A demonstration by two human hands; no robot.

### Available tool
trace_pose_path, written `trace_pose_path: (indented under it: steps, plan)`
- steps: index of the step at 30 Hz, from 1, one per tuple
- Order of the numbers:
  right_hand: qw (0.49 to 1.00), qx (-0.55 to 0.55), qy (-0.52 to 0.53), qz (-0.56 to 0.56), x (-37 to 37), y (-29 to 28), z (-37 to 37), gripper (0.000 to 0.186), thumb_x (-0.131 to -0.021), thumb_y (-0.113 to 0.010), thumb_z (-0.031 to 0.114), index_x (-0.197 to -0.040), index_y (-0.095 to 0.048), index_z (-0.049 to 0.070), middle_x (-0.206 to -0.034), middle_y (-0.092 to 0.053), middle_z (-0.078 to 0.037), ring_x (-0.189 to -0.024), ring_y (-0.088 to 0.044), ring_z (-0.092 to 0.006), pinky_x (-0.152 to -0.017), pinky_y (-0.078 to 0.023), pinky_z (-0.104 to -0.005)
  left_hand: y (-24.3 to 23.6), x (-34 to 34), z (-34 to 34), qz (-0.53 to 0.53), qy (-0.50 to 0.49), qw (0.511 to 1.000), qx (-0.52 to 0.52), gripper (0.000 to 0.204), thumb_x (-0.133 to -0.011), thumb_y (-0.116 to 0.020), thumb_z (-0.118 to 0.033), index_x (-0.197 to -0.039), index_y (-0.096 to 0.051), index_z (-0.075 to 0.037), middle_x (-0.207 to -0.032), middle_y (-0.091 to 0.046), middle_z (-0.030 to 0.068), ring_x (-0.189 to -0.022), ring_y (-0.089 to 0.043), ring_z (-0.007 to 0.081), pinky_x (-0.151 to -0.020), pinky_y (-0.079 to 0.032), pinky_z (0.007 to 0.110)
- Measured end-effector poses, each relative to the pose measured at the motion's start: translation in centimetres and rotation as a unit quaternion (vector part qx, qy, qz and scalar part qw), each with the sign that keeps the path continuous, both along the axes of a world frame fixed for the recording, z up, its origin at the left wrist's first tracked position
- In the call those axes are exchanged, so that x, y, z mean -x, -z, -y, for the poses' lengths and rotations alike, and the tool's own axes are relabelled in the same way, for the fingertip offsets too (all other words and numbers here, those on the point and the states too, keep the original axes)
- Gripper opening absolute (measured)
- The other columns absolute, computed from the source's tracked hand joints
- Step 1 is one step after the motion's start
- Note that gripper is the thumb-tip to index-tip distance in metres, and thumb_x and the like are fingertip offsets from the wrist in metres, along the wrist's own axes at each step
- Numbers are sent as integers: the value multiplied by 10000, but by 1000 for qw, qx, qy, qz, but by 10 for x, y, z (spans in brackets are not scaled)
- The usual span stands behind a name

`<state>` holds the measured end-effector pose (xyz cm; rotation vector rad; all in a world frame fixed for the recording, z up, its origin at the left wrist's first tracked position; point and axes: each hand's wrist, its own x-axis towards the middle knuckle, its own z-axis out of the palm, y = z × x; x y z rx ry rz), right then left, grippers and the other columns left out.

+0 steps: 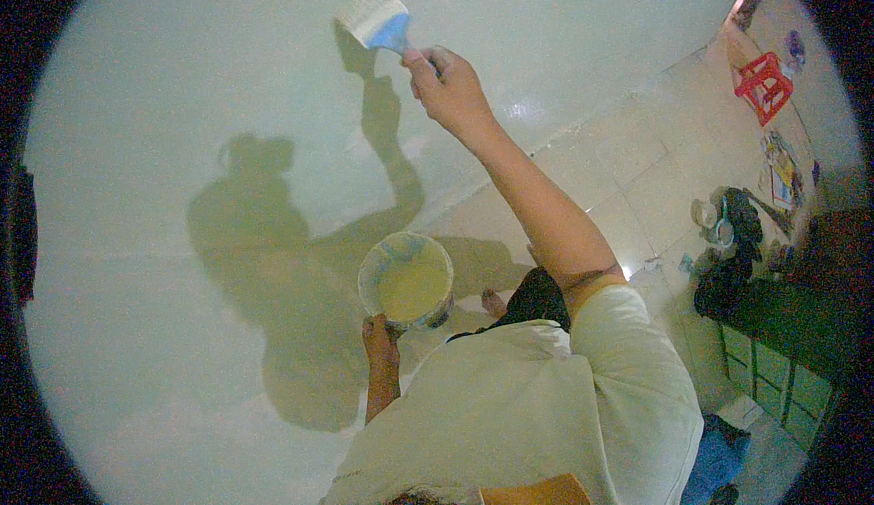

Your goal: The person is using a brush to apply paint from a bucket onto a wall.

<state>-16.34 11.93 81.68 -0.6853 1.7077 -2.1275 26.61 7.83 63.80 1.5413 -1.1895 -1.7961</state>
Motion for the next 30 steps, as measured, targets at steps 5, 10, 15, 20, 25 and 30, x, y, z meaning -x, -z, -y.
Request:
trace_pose_path:
  steps: [5,10,15,20,25,30]
  plan:
    - [1000,-24,6,-5,15,78,29,386,-960,-481,412,-994,-615,51,-644,-483,19,-542,-425,-69,-478,-365,-221,-11,-2,9,32,20,999,-7,192,-871,-550,-119,-990,-427,-32,-916,-565,113,-752,-603,217,-598,-553,370]
    - [979,-182,86,-22,-13,264,31,462,-944,-476,457,-915,-622,19,-662,-541,-46,-574,-492,-126,-551,-423,-289,-10,-20,11,27,18,999,3,210,-866,-548,-116,-994,-403,-33,-911,-554,114,-759,-598,216,-605,-557,376]
    - [911,-385,147,9,-5,396,-22,395,-937,-486,382,-911,-619,11,-764,-639,-150,-698,-624,-242,-640,-481,-381,8,-13,25,53,43,998,-16,196,-863,-556,-123,-966,-412,-39,-895,-544,108,-758,-592,209,-618,-562,379]
    - [888,-431,148,60,3,387,-48,396,-940,-473,367,-974,-604,-5,-927,-639,-239,-875,-622,-369,-760,-480,-444,36,-39,23,96,28,995,-17,176,-858,-559,-117,-939,-419,-45,-869,-535,93,-728,-583,196,-612,-564,374]
    - [861,-421,279,-59,101,378,-96,413,-951,-418,361,-1026,-598,-2,-1004,-617,-269,-967,-587,-430,-832,-459,-486,25,5,16,73,28,997,-27,183,-860,-554,-121,-958,-422,-40,-878,-538,89,-717,-579,190,-627,-570,380]
    - [890,-377,254,-39,133,333,-66,423,-943,-437,359,-994,-607,-25,-921,-638,-232,-871,-622,-384,-762,-487,-453,-17,18,-6,67,-22,997,-17,245,-871,-558,-142,-1038,-426,-20,-949,-558,113,-803,-601,208,-673,-571,389]
